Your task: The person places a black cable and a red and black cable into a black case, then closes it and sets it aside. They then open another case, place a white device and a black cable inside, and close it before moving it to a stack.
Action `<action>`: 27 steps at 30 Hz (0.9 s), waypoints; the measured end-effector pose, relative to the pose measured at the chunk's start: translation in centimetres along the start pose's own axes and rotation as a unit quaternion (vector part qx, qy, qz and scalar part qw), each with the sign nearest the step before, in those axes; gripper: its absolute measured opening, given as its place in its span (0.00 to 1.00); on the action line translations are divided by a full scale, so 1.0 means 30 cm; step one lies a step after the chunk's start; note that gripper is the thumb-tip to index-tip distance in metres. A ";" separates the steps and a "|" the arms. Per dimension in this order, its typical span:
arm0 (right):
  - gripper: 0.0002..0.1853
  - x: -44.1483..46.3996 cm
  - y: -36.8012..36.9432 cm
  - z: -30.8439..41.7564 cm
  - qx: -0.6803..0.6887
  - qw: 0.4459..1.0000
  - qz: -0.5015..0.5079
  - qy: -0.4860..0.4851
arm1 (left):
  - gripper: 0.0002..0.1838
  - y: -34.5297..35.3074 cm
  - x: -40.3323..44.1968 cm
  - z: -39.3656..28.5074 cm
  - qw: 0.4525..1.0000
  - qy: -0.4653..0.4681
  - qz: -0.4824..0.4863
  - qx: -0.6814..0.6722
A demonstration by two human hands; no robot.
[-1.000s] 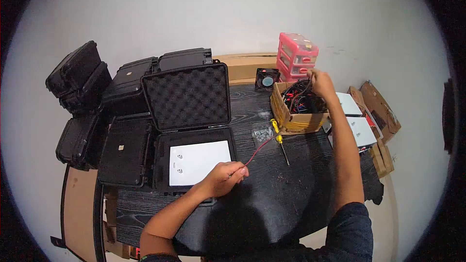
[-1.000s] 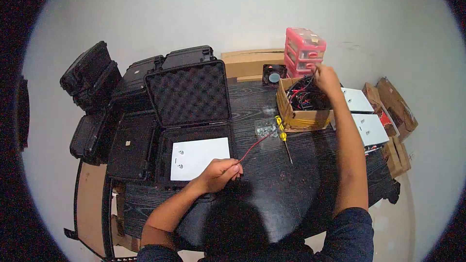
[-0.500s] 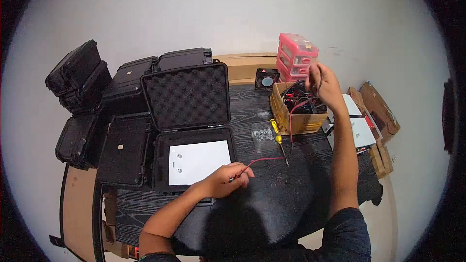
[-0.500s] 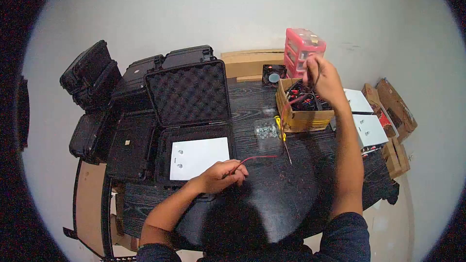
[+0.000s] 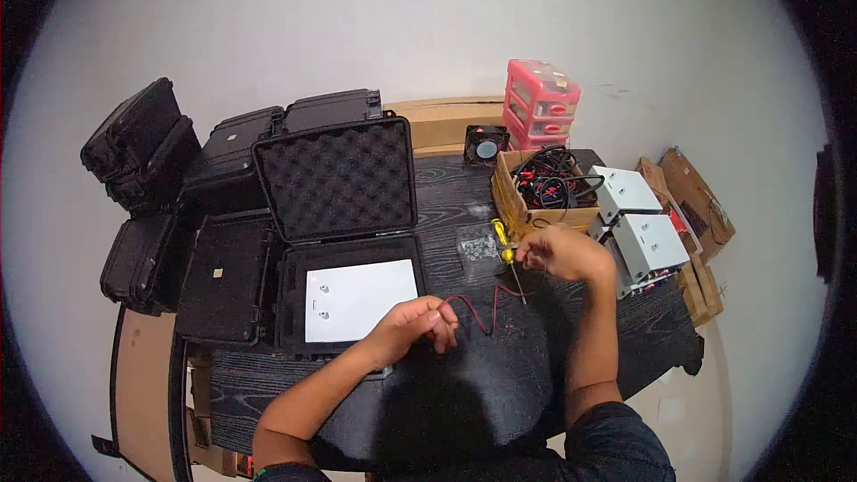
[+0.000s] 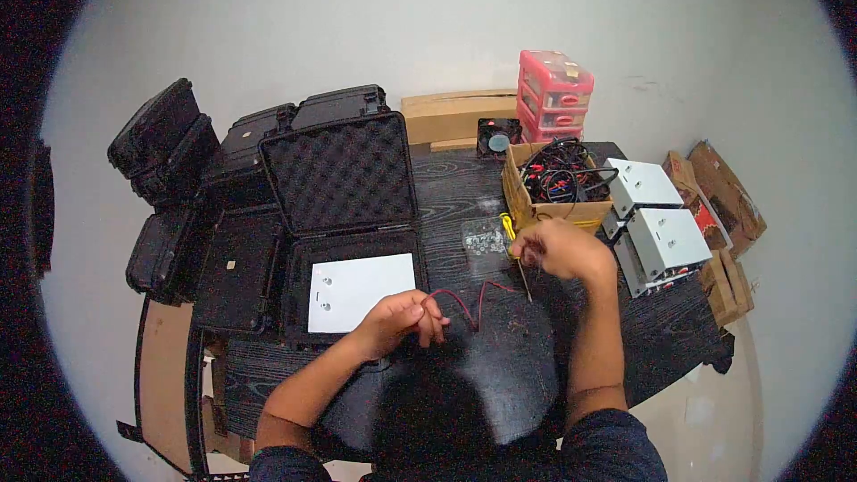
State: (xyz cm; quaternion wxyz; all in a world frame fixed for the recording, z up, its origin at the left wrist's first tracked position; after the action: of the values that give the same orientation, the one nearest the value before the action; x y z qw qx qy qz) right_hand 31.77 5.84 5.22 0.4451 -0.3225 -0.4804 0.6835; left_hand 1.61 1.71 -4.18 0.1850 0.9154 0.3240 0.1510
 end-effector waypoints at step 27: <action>0.19 0.150 0.033 -0.414 -0.085 0.858 -0.477 0.173 | 0.17 0.022 0.014 0.025 0.999 -0.018 0.005 0.039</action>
State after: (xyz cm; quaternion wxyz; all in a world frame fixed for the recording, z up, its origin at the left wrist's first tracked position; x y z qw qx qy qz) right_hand 40.47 14.43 0.13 0.7635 -0.2036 -0.5464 0.2776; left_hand 2.57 1.32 -4.50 0.1539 0.9261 0.3217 0.1230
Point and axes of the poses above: each hand's wrist, its own x-axis towards the middle knuckle, its own y-axis out of the palm, z = x × y, the point moved 3 cm from there along x, towards the middle knuckle, and after that the axes turned 10 degrees about -x, right-handed, at the moved point
